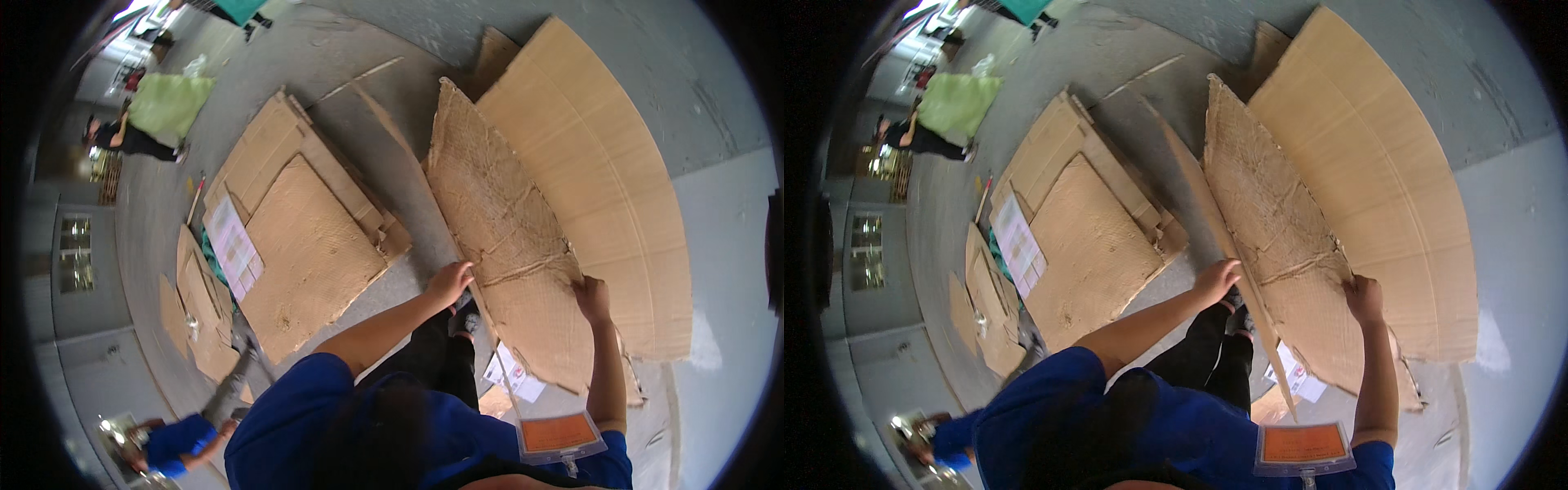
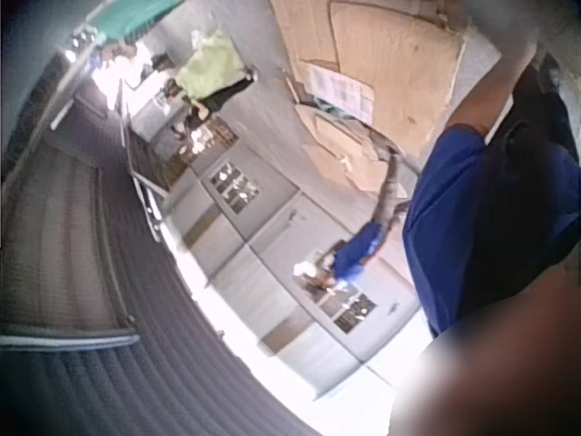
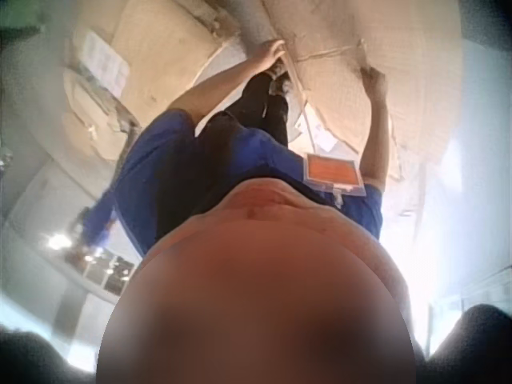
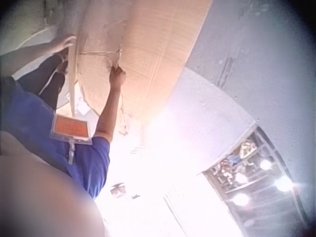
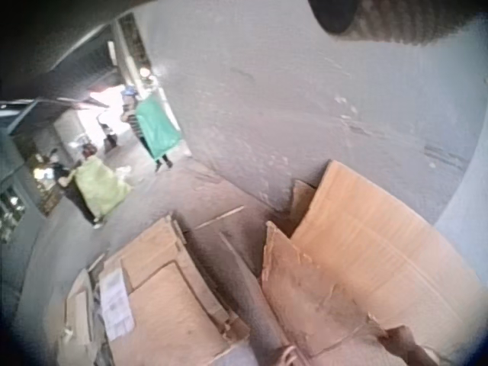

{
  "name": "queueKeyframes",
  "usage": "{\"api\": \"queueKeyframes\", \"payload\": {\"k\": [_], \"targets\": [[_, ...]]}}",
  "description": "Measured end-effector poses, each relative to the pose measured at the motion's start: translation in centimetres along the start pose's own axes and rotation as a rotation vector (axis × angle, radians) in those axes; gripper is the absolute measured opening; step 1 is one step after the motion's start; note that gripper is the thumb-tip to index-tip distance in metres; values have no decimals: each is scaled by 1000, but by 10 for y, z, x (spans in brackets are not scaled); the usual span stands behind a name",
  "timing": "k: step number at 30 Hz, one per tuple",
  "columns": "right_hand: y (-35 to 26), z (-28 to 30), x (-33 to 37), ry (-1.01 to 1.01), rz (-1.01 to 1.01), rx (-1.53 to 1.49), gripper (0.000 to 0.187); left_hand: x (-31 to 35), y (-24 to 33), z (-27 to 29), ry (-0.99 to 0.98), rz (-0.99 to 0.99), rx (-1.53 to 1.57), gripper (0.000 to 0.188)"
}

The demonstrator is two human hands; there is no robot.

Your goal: The person repeatedly picks up flattened cardboard pieces from the floor, folds them, and stacks them into a growing pile. The person handles the cardboard by hand without tools.

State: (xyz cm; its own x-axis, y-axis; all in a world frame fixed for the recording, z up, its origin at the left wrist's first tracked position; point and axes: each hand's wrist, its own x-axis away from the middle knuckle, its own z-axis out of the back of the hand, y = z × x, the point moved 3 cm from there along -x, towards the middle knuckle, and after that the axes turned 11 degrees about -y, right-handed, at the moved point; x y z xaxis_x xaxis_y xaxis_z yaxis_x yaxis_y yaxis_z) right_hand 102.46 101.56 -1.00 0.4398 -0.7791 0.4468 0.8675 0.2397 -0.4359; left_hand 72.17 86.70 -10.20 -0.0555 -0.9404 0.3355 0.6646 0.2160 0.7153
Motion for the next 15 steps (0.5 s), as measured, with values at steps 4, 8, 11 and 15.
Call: {"api": "queueKeyframes", "payload": {"k": [4,8,11,15], "targets": [[-66,114,53,97,37,-120,20,-12,11,-10,-36,81,-1,43],[-123,224,119,258,125,-282,11,-6,21,-17,-92,71,159,65],[-166,275,158,331,255,-381,11,2,36,-9,-71,83,247,78],[-225,344,194,518,359,-442,26,22,72,41,46,101,389,87]]}}
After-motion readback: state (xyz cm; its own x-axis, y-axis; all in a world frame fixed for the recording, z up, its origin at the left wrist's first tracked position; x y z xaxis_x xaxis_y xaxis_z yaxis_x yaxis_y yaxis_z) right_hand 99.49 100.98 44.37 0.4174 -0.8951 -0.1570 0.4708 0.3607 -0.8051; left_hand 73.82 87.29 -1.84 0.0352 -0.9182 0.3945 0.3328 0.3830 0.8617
